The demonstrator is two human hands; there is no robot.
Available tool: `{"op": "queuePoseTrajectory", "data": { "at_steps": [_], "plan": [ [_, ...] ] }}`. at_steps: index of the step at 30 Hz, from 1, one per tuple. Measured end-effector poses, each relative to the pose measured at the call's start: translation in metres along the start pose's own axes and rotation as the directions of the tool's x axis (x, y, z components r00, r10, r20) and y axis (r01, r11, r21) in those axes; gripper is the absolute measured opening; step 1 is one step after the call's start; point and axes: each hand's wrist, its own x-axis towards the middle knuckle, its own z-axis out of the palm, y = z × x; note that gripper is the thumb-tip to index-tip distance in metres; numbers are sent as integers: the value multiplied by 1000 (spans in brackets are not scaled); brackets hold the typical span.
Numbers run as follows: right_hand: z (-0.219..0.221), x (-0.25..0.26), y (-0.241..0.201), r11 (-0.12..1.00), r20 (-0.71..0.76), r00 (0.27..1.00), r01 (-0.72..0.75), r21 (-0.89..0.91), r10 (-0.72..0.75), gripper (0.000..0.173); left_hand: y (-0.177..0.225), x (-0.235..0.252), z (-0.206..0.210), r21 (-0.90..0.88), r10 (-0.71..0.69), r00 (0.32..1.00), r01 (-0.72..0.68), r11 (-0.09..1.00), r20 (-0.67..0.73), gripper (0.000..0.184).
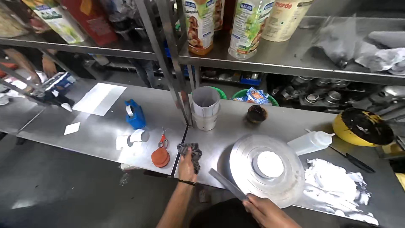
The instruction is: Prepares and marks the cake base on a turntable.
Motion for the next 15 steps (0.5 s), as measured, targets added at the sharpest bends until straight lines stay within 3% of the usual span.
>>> {"op": "queuePoseTrajectory", "data": {
  "at_steps": [3,5,7,9,11,13,15],
  "plan": [
    [-4,-43,31,966,-190,977,-43,255,94,35,-12,31,-16,254,-110,972,55,966,207,39],
    [-3,-70,47,911,-355,921,-1,411,162,29,-34,53,-27,547,-207,941,28,837,268,48],
    [-1,-90,62,861,-509,832,80,503,220,28,-55,67,-38,737,-241,940,-16,676,242,65],
    [1,-104,76,826,-598,751,128,549,281,27,-68,66,-32,802,-79,971,-138,581,225,73],
    [5,-114,94,832,-635,695,95,546,338,30,-68,53,-10,796,68,954,-283,536,293,71],
    [5,-118,112,868,-640,678,7,496,361,32,-64,44,26,758,20,921,-332,561,389,56],
    [1,-118,124,899,-620,700,-71,432,354,32,-64,47,65,726,-192,850,-277,629,490,45]
  ]
}}
